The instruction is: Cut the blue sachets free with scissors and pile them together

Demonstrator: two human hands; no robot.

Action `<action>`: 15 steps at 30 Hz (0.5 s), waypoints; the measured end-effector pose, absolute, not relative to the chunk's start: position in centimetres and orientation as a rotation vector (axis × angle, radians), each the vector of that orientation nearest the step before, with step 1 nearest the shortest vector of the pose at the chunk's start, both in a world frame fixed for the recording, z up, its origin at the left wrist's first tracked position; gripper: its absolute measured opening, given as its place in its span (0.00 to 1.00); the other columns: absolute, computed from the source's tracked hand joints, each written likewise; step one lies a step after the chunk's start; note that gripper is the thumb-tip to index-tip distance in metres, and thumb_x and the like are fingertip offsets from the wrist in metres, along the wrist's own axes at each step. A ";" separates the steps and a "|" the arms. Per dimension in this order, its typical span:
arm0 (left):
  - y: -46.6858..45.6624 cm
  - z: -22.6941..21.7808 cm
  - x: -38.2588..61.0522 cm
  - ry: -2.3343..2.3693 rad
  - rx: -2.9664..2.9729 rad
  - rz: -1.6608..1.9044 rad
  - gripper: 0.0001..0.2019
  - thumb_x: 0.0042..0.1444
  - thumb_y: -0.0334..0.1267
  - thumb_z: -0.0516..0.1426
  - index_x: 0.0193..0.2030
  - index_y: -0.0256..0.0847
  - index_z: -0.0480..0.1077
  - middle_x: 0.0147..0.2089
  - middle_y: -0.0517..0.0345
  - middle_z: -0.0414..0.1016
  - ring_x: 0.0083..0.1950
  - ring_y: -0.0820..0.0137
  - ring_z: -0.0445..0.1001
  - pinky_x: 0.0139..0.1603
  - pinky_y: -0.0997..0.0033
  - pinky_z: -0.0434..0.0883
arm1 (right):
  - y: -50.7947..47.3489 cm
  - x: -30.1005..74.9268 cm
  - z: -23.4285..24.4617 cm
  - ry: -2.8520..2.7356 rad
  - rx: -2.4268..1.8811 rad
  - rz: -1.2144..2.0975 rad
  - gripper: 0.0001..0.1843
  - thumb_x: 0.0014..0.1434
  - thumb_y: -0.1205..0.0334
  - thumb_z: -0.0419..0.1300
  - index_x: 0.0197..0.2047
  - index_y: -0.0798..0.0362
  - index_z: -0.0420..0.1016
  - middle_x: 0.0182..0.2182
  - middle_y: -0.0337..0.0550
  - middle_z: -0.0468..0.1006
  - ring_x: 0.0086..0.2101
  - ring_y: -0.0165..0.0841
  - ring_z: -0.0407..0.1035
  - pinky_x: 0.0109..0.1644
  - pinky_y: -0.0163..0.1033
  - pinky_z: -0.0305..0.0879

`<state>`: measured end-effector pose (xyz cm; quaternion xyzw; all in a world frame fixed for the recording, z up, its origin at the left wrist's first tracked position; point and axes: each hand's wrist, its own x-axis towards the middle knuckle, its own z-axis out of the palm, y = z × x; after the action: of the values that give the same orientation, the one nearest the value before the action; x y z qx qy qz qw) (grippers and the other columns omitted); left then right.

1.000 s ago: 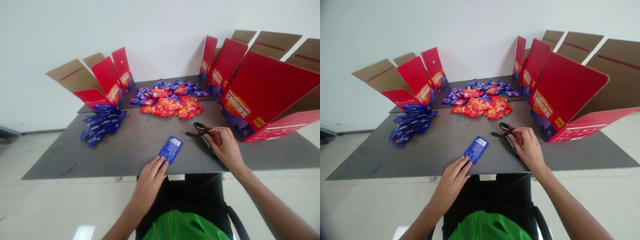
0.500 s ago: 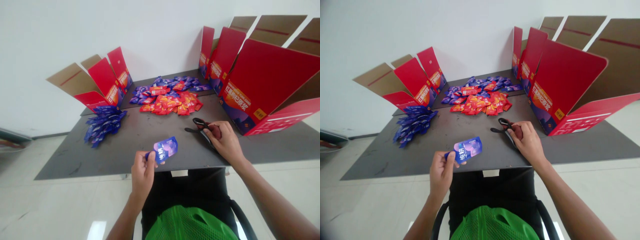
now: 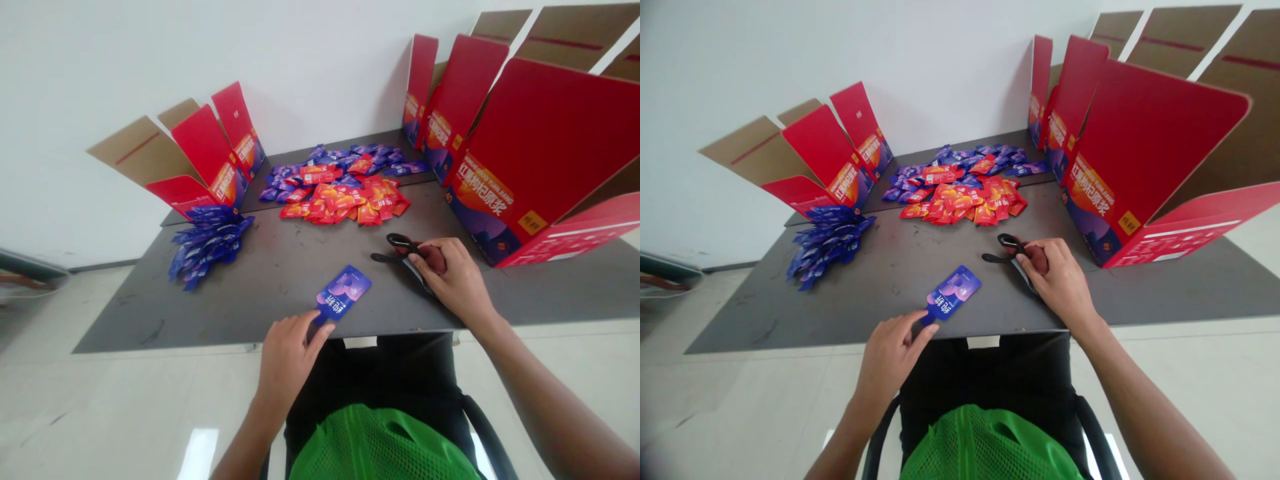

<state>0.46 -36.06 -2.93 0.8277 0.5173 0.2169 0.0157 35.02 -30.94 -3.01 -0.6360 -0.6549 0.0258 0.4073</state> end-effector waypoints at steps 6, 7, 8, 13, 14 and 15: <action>-37.4 -4.7 -0.4 1.262 2.834 0.844 0.17 0.67 0.41 0.62 0.59 0.40 0.75 0.63 0.42 0.74 0.63 0.53 0.73 0.60 0.51 0.71 | -30.7 28.1 0.4 -1.775 -1.352 0.160 0.12 0.70 0.51 0.59 0.51 0.47 0.72 0.47 0.49 0.77 0.47 0.43 0.73 0.52 0.49 0.70; -37.4 -5.0 -0.4 1.228 2.834 0.837 0.18 0.67 0.40 0.62 0.61 0.39 0.74 0.64 0.42 0.74 0.64 0.54 0.72 0.61 0.52 0.71 | -30.8 26.2 0.6 -1.861 -1.271 0.196 0.11 0.71 0.53 0.59 0.53 0.47 0.71 0.48 0.48 0.77 0.49 0.43 0.72 0.53 0.48 0.70; -37.3 -5.2 -0.4 1.208 2.824 0.835 0.19 0.67 0.40 0.62 0.61 0.38 0.74 0.64 0.43 0.74 0.64 0.54 0.72 0.62 0.52 0.71 | -30.8 24.5 0.6 -1.952 -1.197 0.236 0.11 0.71 0.54 0.60 0.53 0.47 0.71 0.50 0.48 0.77 0.50 0.42 0.72 0.55 0.48 0.70; -36.8 -5.3 -0.4 1.160 2.786 0.879 0.15 0.68 0.37 0.61 0.60 0.39 0.74 0.59 0.48 0.79 0.61 0.58 0.75 0.61 0.54 0.74 | -29.4 22.1 -1.8 -2.257 -1.111 0.187 0.07 0.72 0.64 0.56 0.52 0.49 0.71 0.51 0.48 0.77 0.48 0.41 0.72 0.53 0.48 0.71; -36.7 -5.3 -0.4 1.147 2.787 0.886 0.15 0.69 0.35 0.60 0.60 0.40 0.74 0.59 0.49 0.79 0.61 0.59 0.76 0.60 0.54 0.75 | -28.8 23.0 -2.1 -2.239 -1.167 0.160 0.07 0.71 0.63 0.57 0.52 0.50 0.71 0.51 0.49 0.77 0.48 0.42 0.71 0.54 0.49 0.71; -36.7 -5.3 -0.4 1.134 2.789 0.892 0.15 0.69 0.34 0.59 0.60 0.40 0.74 0.59 0.50 0.80 0.60 0.60 0.76 0.60 0.54 0.75 | -28.1 24.0 -2.3 -2.209 -1.236 0.122 0.07 0.71 0.62 0.58 0.51 0.50 0.71 0.50 0.49 0.77 0.48 0.43 0.71 0.54 0.50 0.71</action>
<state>-0.43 -36.70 -5.25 0.8882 0.3612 0.2841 0.0009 24.04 -28.07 -2.29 -0.4653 -0.8318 0.0458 0.2991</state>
